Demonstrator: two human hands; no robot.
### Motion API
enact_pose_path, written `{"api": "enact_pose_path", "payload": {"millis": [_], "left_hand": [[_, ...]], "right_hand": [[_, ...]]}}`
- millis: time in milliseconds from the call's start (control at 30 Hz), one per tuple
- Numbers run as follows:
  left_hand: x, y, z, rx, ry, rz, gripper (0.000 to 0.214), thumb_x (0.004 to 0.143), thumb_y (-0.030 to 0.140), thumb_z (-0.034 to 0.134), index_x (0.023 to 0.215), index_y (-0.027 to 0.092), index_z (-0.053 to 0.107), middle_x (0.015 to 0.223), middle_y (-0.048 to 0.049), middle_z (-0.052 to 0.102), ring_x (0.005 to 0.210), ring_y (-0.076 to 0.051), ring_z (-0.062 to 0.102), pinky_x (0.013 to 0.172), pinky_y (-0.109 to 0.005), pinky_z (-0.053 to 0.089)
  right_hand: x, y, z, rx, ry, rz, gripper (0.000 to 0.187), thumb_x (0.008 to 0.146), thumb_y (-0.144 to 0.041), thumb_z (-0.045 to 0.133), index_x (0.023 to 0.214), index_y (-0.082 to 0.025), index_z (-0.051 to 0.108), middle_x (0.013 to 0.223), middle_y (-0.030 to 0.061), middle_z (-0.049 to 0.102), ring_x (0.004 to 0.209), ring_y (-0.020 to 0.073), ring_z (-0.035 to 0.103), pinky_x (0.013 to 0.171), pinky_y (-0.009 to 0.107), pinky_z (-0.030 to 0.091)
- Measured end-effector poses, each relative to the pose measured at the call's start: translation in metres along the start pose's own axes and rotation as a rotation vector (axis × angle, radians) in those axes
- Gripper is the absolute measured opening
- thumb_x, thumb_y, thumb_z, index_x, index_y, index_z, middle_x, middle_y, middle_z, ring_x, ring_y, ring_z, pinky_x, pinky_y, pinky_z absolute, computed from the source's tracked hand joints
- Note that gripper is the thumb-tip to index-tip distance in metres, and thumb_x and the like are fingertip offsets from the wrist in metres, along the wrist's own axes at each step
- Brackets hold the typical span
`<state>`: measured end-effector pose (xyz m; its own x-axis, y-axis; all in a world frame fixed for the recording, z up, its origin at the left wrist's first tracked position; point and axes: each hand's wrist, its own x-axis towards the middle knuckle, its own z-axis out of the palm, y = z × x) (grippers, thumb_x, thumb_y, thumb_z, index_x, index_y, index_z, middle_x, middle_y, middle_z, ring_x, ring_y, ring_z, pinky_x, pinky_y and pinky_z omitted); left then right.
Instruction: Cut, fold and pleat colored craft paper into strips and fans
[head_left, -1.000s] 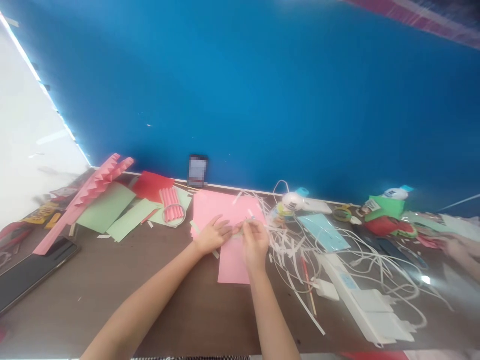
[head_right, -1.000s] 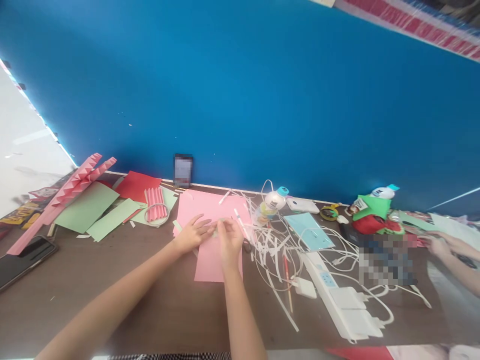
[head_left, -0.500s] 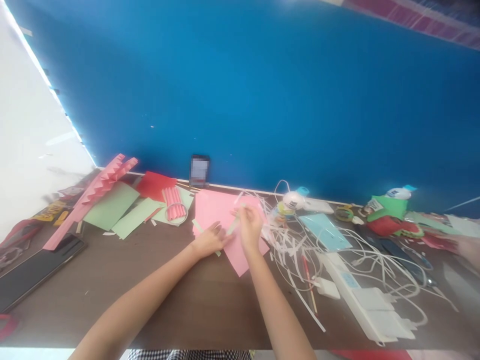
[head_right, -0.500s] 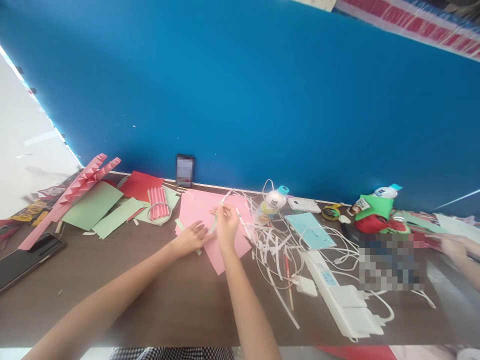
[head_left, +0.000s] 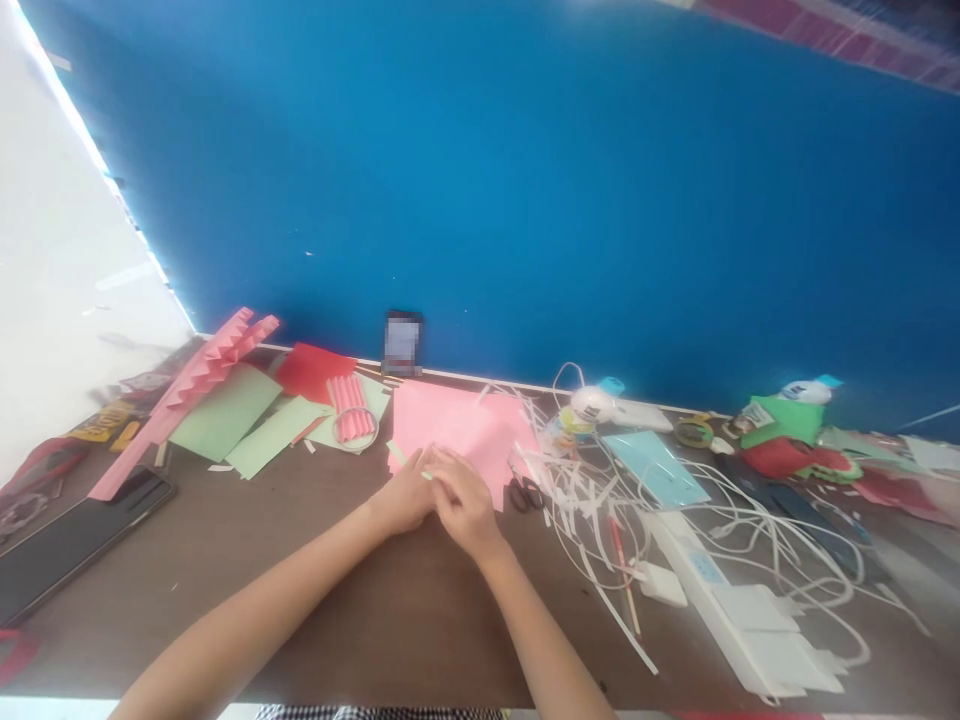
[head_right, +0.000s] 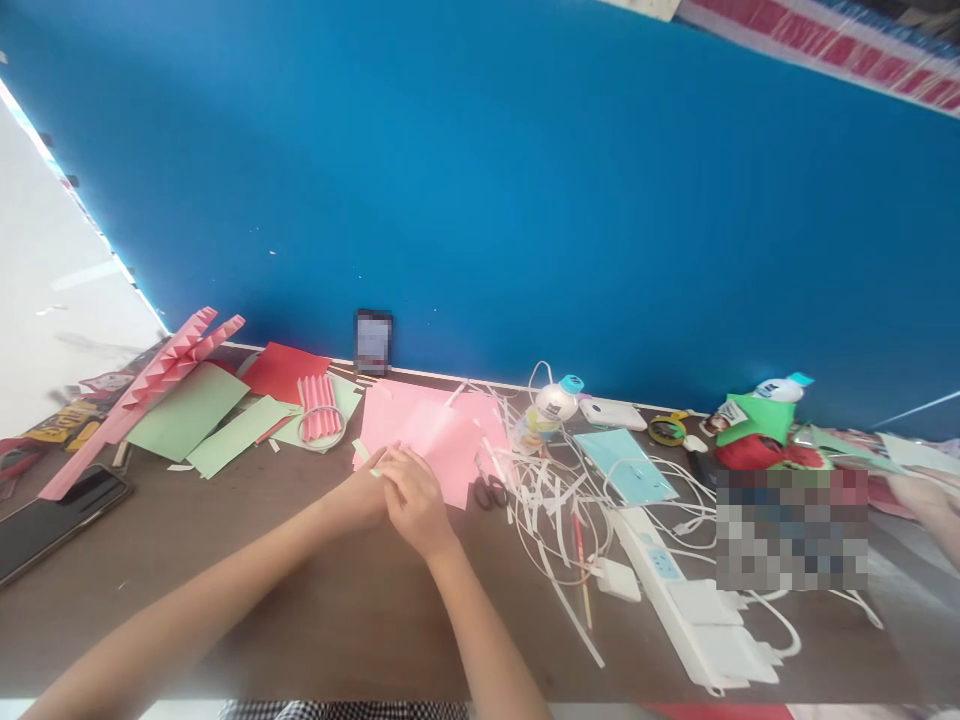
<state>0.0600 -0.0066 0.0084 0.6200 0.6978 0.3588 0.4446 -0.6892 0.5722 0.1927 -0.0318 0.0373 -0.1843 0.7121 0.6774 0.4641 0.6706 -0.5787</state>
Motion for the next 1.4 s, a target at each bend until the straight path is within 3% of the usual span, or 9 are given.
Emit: {"api": "enact_pose_path", "payload": {"millis": [100, 200, 267, 367, 500, 633, 800, 1067, 1400], "left_hand": [[-0.013, -0.006, -0.020, -0.047, -0.136, 0.123, 0.042, 0.060, -0.003, 0.041, 0.087, 0.020, 0.064, 0.126, -0.0039, 0.051, 0.126, -0.023, 0.032, 0.102, -0.039, 0.030], [0.000, -0.016, -0.031, -0.121, -0.039, -0.030, 0.047, 0.064, -0.003, 0.031, 0.092, 0.018, 0.063, 0.110, -0.0047, 0.062, 0.120, -0.017, 0.042, 0.097, -0.036, 0.037], [0.020, -0.023, -0.029, -0.122, -0.049, -0.049, 0.049, 0.070, -0.001, 0.030, 0.105, 0.018, 0.058, 0.116, -0.0048, 0.059, 0.121, -0.016, 0.042, 0.098, -0.034, 0.036], [0.044, -0.034, -0.017, -0.031, -0.193, 0.006, 0.041, 0.079, 0.010, 0.037, 0.114, 0.021, 0.054, 0.122, -0.0040, 0.055, 0.123, -0.021, 0.038, 0.098, -0.039, 0.034], [0.049, -0.048, -0.001, 0.097, -0.276, 0.026, 0.038, 0.086, 0.032, 0.037, 0.122, 0.023, 0.047, 0.132, -0.0055, 0.044, 0.128, -0.025, 0.029, 0.102, -0.047, 0.023], [0.042, -0.057, 0.006, 0.131, -0.261, 0.019, 0.042, 0.089, 0.039, 0.031, 0.127, 0.025, 0.041, 0.136, -0.0041, 0.039, 0.130, -0.021, 0.025, 0.104, -0.043, 0.019], [0.042, -0.059, 0.008, 0.134, -0.240, 0.021, 0.042, 0.089, 0.041, 0.029, 0.127, 0.028, 0.041, 0.135, -0.0020, 0.040, 0.130, -0.020, 0.025, 0.105, -0.040, 0.018], [0.042, -0.061, 0.008, 0.153, -0.281, 0.002, 0.044, 0.089, 0.043, 0.026, 0.129, 0.029, 0.038, 0.137, 0.0005, 0.036, 0.131, -0.020, 0.023, 0.106, -0.038, 0.014], [0.042, -0.059, 0.007, 0.124, -0.283, 0.002, 0.044, 0.089, 0.042, 0.027, 0.129, 0.029, 0.038, 0.138, -0.0002, 0.035, 0.131, -0.020, 0.023, 0.106, -0.038, 0.014]], "right_hand": [[-0.015, 0.007, -0.013, 0.005, 0.122, 0.180, 0.014, 0.079, -0.018, 0.051, 0.088, -0.021, 0.062, 0.098, 0.0070, 0.066, 0.102, 0.0222, 0.058, 0.088, 0.043, 0.047], [-0.024, 0.006, -0.019, 0.003, 0.113, 0.224, 0.012, 0.078, -0.019, 0.053, 0.085, -0.021, 0.063, 0.097, 0.0083, 0.066, 0.099, 0.0225, 0.059, 0.086, 0.041, 0.048], [-0.028, 0.000, -0.016, -0.012, 0.016, 0.148, 0.013, 0.078, -0.017, 0.053, 0.085, -0.022, 0.063, 0.099, 0.0075, 0.065, 0.099, 0.0216, 0.059, 0.087, 0.041, 0.048], [-0.035, -0.013, -0.007, -0.050, -0.171, -0.018, 0.021, 0.079, -0.012, 0.049, 0.089, -0.025, 0.063, 0.093, 0.0038, 0.067, 0.099, 0.0192, 0.059, 0.091, 0.041, 0.045], [-0.045, -0.021, 0.000, -0.094, -0.306, -0.216, 0.028, 0.080, -0.006, 0.046, 0.097, -0.022, 0.061, 0.093, 0.0046, 0.068, 0.099, 0.0179, 0.059, 0.091, 0.040, 0.047], [-0.054, -0.021, -0.002, -0.171, -0.336, -0.317, 0.027, 0.081, -0.007, 0.046, 0.099, -0.022, 0.060, 0.100, 0.0065, 0.067, 0.099, 0.0180, 0.059, 0.090, 0.039, 0.048], [-0.057, -0.023, -0.006, -0.140, -0.358, -0.319, 0.024, 0.080, -0.007, 0.051, 0.096, -0.022, 0.061, 0.099, 0.0061, 0.067, 0.098, 0.0179, 0.059, 0.089, 0.038, 0.050], [-0.066, -0.017, -0.008, -0.270, -0.382, -0.440, 0.012, 0.081, -0.007, 0.052, 0.087, -0.012, 0.061, 0.092, 0.0094, 0.068, 0.096, 0.0164, 0.059, 0.090, 0.034, 0.049], [-0.074, -0.032, -0.010, -0.275, -0.417, -0.616, 0.008, 0.078, -0.011, 0.054, 0.080, -0.016, 0.060, 0.091, 0.0073, 0.067, 0.090, 0.0144, 0.060, 0.088, 0.032, 0.048]]}}
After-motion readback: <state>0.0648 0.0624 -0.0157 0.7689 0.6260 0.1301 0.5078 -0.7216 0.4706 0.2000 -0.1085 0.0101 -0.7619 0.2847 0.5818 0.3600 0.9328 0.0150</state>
